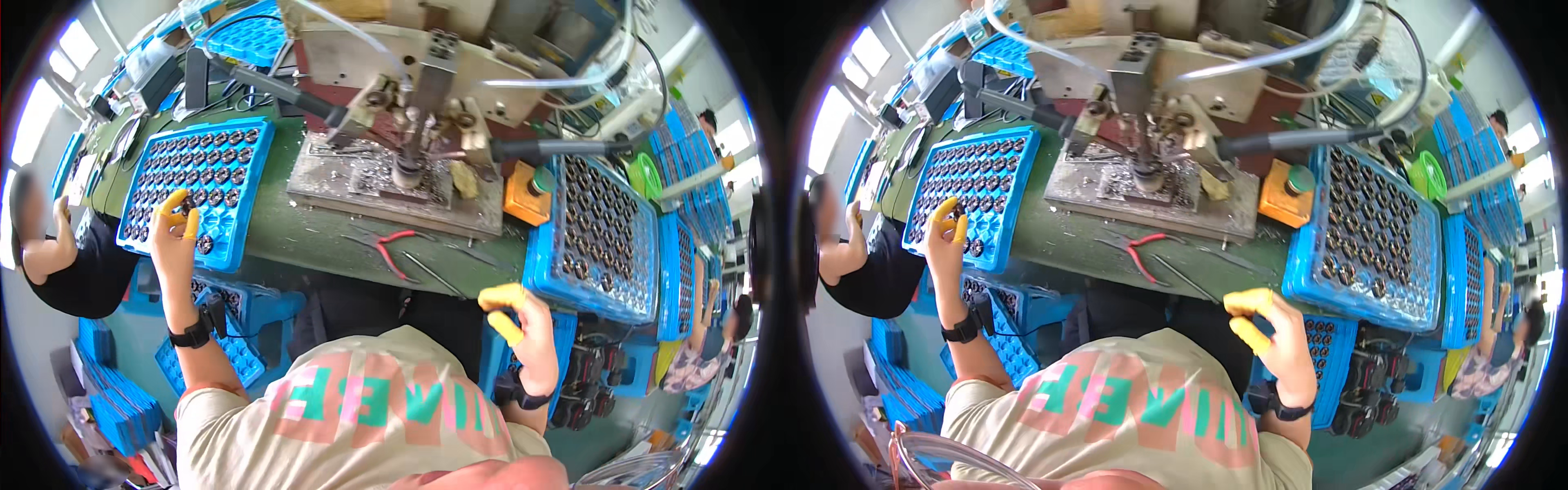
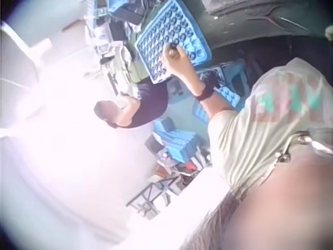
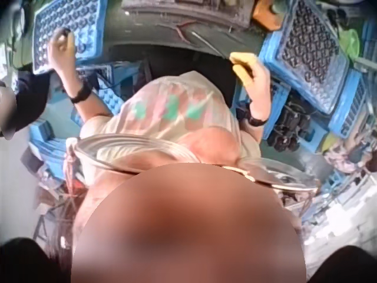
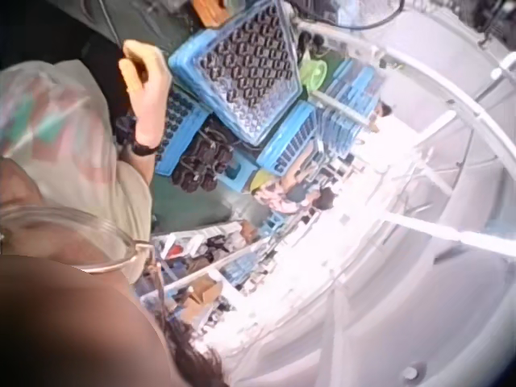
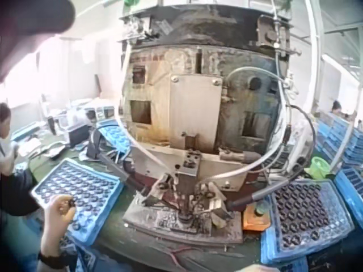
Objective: Assembling small electronic components using a crimping or press machine on an assembly line.
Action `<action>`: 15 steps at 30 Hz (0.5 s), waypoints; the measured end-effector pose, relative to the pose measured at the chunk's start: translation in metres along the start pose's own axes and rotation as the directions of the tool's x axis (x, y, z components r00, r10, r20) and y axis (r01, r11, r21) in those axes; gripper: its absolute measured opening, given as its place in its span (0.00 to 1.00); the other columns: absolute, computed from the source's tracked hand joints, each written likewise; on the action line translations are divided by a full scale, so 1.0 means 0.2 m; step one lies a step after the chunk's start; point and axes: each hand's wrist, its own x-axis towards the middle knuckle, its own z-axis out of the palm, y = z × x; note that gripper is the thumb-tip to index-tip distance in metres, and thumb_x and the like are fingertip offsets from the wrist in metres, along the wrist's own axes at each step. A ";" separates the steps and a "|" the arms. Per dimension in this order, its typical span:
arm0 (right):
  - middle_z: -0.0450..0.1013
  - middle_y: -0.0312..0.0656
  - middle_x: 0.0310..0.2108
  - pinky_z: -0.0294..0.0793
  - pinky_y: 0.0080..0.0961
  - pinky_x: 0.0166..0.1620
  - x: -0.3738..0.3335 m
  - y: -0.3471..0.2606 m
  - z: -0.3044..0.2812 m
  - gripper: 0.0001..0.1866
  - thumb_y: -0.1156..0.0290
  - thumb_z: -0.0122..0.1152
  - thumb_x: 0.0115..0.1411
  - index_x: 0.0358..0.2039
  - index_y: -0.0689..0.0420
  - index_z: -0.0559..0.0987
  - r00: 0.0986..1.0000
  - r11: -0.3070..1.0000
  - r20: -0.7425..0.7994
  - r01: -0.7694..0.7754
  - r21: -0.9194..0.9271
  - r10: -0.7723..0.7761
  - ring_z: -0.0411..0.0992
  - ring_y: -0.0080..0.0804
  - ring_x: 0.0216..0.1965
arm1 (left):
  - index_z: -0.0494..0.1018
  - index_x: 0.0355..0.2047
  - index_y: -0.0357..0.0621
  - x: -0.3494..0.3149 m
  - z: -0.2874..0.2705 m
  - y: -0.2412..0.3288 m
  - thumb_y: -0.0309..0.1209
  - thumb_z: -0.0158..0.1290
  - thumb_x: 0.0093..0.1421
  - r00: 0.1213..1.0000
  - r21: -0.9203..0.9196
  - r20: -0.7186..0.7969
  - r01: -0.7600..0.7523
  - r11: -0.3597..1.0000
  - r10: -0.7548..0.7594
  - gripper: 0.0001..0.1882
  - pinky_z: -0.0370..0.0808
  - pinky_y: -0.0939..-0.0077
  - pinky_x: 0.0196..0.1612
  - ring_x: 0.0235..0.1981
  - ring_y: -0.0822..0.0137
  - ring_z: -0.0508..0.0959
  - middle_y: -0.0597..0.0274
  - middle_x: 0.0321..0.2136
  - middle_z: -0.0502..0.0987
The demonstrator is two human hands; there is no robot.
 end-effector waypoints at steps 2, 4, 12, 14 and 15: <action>0.78 0.43 0.38 0.74 0.25 0.44 0.20 -0.06 0.10 0.14 0.79 0.68 0.54 0.43 0.62 0.80 0.988 0.991 -0.119 0.085 -0.105 -0.098 0.76 0.32 0.38 | 0.76 0.52 0.41 -0.03 0.00 -0.01 0.17 0.62 0.56 0.998 -0.118 0.039 -0.040 0.992 0.045 0.22 0.77 0.84 0.36 0.36 0.74 0.76 0.59 0.45 0.71; 0.78 0.43 0.38 0.74 0.24 0.44 0.35 -0.06 0.18 0.15 0.78 0.68 0.55 0.44 0.61 0.81 0.961 0.974 -0.224 0.119 -0.194 -0.162 0.76 0.31 0.39 | 0.76 0.52 0.41 -0.05 0.01 -0.03 0.16 0.62 0.55 0.995 -0.129 0.069 -0.066 0.989 0.076 0.23 0.76 0.86 0.35 0.34 0.74 0.75 0.60 0.45 0.71; 0.76 0.42 0.44 0.71 0.26 0.51 0.68 -0.08 0.33 0.25 0.71 0.73 0.54 0.53 0.60 0.78 0.910 0.967 -0.329 0.227 -0.116 -0.253 0.75 0.32 0.46 | 0.76 0.52 0.39 -0.08 0.00 0.01 0.13 0.62 0.53 0.993 -0.260 0.118 0.045 0.965 -0.014 0.25 0.76 0.87 0.37 0.33 0.76 0.73 0.62 0.46 0.71; 0.76 0.42 0.46 0.71 0.26 0.50 0.75 -0.09 0.36 0.28 0.71 0.75 0.52 0.53 0.60 0.77 0.898 0.962 -0.346 0.239 -0.133 -0.271 0.74 0.31 0.45 | 0.76 0.52 0.39 -0.08 0.02 0.04 0.12 0.63 0.51 0.991 -0.369 0.130 0.049 0.928 -0.001 0.26 0.77 0.85 0.39 0.36 0.76 0.73 0.63 0.47 0.70; 0.75 0.41 0.45 0.72 0.26 0.50 0.77 -0.08 0.37 0.27 0.71 0.76 0.51 0.51 0.61 0.77 0.897 0.963 -0.353 0.261 -0.063 -0.266 0.74 0.31 0.44 | 0.76 0.51 0.39 -0.08 0.04 0.07 0.12 0.63 0.50 0.991 -0.387 0.133 0.046 0.921 0.006 0.27 0.79 0.83 0.41 0.39 0.74 0.74 0.63 0.48 0.70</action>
